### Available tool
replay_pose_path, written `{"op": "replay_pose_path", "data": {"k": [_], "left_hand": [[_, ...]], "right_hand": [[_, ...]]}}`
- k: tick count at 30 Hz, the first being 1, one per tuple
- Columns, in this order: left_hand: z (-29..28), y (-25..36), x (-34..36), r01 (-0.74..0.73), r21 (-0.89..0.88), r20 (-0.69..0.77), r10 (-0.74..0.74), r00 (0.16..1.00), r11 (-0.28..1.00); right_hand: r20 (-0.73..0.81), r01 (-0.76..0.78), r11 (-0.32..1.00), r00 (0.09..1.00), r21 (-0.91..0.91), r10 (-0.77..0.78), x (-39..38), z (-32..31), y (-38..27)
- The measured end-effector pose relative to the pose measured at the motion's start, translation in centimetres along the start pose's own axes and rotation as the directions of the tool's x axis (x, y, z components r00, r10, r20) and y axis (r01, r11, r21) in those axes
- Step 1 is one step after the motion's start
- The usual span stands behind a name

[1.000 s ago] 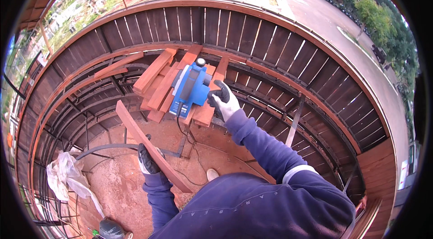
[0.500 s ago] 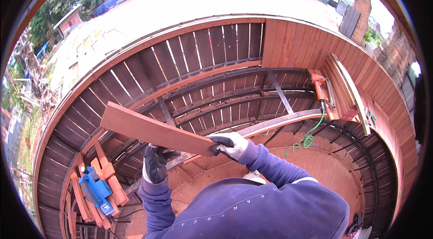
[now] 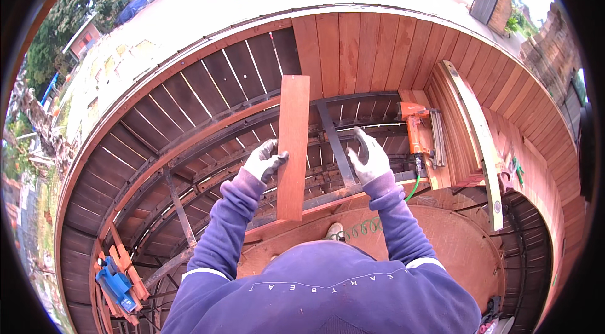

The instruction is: The person installs wooden planks on a curved wooden structure. They use a nail gun to secure the planks, a hammer to adjust them, and a level to check alignment. The person also uses a power sander to smooth the edges of the planks before installation.

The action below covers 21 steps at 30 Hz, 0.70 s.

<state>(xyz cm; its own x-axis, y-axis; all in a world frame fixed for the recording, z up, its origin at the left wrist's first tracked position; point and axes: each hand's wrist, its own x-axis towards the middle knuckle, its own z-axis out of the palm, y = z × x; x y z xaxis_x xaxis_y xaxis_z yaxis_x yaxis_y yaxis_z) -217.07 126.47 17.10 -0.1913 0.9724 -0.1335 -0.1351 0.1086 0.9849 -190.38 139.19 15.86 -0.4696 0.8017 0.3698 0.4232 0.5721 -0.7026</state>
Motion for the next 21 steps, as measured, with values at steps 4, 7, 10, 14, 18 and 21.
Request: {"op": "replay_pose_path", "data": {"k": [4, 7, 10, 14, 18, 21], "left_hand": [[-2.9, -2.5, 9.8, -0.202, 0.042, -0.203, 0.207, 0.957, 0.978], [-3.9, -1.3, 15.5, -0.216, 0.070, -0.320, 0.227, 0.920, 0.974], [-5.6, -1.2, 20.2, -0.327, 0.166, -0.285, 0.363, 0.887, 0.930], [-7.1, -0.9, 24.5, -0.320, 0.201, -0.286, 0.368, 0.885, 0.926], [-8.0, -1.1, 28.1, -0.262, 0.294, -0.280, 0.345, 0.896, 0.919], [-6.7, -0.6, 28.1, -0.253, 0.243, -0.331, 0.325, 0.886, 0.937]], "right_hand": [[0.209, -0.103, 0.954, 0.964, -0.282, 0.166, -4.6, 2.1, 7.5], [0.273, 0.025, 0.899, 0.956, -0.437, 0.107, -6.0, 2.8, 9.5], [0.287, 0.049, 0.868, 0.952, -0.493, 0.109, -5.6, 2.7, 8.9], [0.296, 0.043, 0.887, 0.949, -0.460, 0.108, -5.2, 2.9, 9.2], [0.451, -0.021, 0.874, 0.850, -0.486, 0.272, -4.1, 2.6, 9.4], [0.515, -0.039, 0.878, 0.797, -0.478, 0.315, -3.6, 2.2, 9.3]]}}
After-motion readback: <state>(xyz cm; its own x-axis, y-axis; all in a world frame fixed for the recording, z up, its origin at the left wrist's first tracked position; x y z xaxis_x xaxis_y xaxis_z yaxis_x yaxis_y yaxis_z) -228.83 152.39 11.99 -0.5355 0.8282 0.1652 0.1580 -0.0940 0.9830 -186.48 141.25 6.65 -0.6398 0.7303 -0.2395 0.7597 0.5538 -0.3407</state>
